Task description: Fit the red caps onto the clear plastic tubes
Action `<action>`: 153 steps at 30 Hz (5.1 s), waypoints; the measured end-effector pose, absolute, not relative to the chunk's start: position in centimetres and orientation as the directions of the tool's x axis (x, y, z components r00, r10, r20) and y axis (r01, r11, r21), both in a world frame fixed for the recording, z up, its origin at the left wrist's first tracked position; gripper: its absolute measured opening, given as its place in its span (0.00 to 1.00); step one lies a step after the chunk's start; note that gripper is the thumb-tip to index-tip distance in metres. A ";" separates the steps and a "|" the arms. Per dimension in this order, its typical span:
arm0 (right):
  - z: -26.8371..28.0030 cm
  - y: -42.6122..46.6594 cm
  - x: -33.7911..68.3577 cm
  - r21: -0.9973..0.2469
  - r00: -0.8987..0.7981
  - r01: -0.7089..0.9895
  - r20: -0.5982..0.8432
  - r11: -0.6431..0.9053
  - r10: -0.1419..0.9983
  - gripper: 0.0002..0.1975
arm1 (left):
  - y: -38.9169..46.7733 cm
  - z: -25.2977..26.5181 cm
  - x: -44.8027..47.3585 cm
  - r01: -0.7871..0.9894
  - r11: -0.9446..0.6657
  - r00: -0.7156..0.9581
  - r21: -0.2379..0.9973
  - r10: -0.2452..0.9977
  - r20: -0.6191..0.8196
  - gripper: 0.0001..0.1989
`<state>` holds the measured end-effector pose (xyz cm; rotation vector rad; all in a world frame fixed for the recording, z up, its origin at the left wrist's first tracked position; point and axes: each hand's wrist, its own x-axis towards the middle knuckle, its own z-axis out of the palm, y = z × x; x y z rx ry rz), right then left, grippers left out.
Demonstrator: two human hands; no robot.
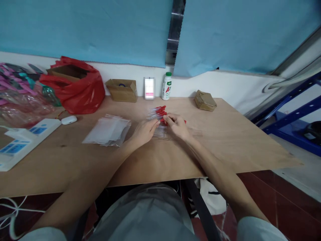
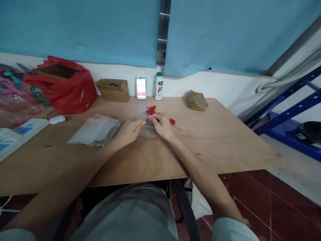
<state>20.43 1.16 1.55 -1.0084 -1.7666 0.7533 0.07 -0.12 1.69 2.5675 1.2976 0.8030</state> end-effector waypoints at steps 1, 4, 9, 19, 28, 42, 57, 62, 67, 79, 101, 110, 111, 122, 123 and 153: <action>1.7 1.5 21.3 -0.822 -0.173 0.316 0.441 0.474 0.881 0.27 | 0.0 1.5 -0.3 0.719 -0.594 0.469 0.362 0.798 0.378 0.19; 2.7 3.1 26.0 -0.838 0.217 0.343 0.511 0.425 0.832 0.25 | 0.7 1.1 -2.0 0.787 -0.494 0.381 0.370 0.860 0.338 0.19; 2.7 4.7 31.6 -0.770 0.387 0.524 0.596 0.364 0.703 0.19 | 1.1 0.9 -2.2 0.806 -0.455 0.285 0.378 0.859 0.425 0.19; 0.5 4.5 29.9 -0.506 0.014 0.818 0.493 0.274 0.870 0.08 | 0.0 -0.9 0.5 0.666 -0.714 0.572 0.215 0.674 0.468 0.12; 0.4 4.6 32.0 -0.383 -0.038 0.904 0.376 0.192 0.926 0.09 | 1.0 -1.7 0.4 0.657 -0.715 0.582 0.238 0.682 0.442 0.09; 0.3 4.3 31.4 -0.313 -0.058 0.935 0.334 0.168 0.941 0.09 | 1.4 -2.5 0.8 0.602 -0.703 0.544 0.379 0.708 0.450 0.07; 0.9 3.7 30.3 -0.283 -0.027 0.949 0.364 0.138 0.931 0.09 | 1.0 -1.9 0.8 0.623 -0.696 0.533 0.358 0.712 0.457 0.04; 0.3 3.7 29.0 -0.229 -0.169 0.926 0.460 0.300 0.872 0.12 | 0.9 -1.8 0.7 0.609 -0.695 0.511 0.383 0.713 0.480 0.05; -0.2 3.5 26.3 -0.142 -0.299 0.904 0.463 0.403 0.834 0.15 | 0.8 -1.8 0.7 0.598 -0.701 0.497 0.388 0.704 0.506 0.05; 0.0 3.1 24.6 -0.062 -0.405 0.862 0.514 0.504 0.756 0.13 | 0.5 -1.1 0.4 0.621 -0.684 0.422 0.384 0.704 0.571 0.07; 1.1 0.6 22.5 -0.016 -0.610 0.628 0.611 0.778 0.505 0.14 | -0.5 0.0 0.2 0.801 -0.563 0.483 0.203 0.809 0.335 0.20; 2.7 0.8 23.6 0.252 -0.766 0.594 0.467 0.764 0.441 0.16 | -0.2 0.2 -0.4 0.800 -0.592 0.552 0.098 0.789 0.270 0.24; 2.8 0.8 23.7 0.256 -0.766 0.597 0.464 0.760 0.445 0.16 | -0.3 0.2 -0.3 0.797 -0.593 0.549 0.115 0.790 0.273 0.24; 3.6 0.8 24.5 0.137 -0.686 0.657 0.515 0.741 0.514 0.18 | -0.4 0.5 0.4 0.709 -0.616 0.501 0.342 0.782 0.370 0.21; 3.5 0.8 24.3 0.117 -0.676 0.663 0.518 0.740 0.524 0.18 | -0.4 0.6 0.6 0.702 -0.617 0.499 0.354 0.782 0.374 0.21; 0.7 1.1 24.3 -0.328 -0.297 0.643 0.727 0.692 0.619 0.14 | 0.0 -1.0 0.8 0.450 -0.484 -0.096 0.750 0.809 0.579 0.32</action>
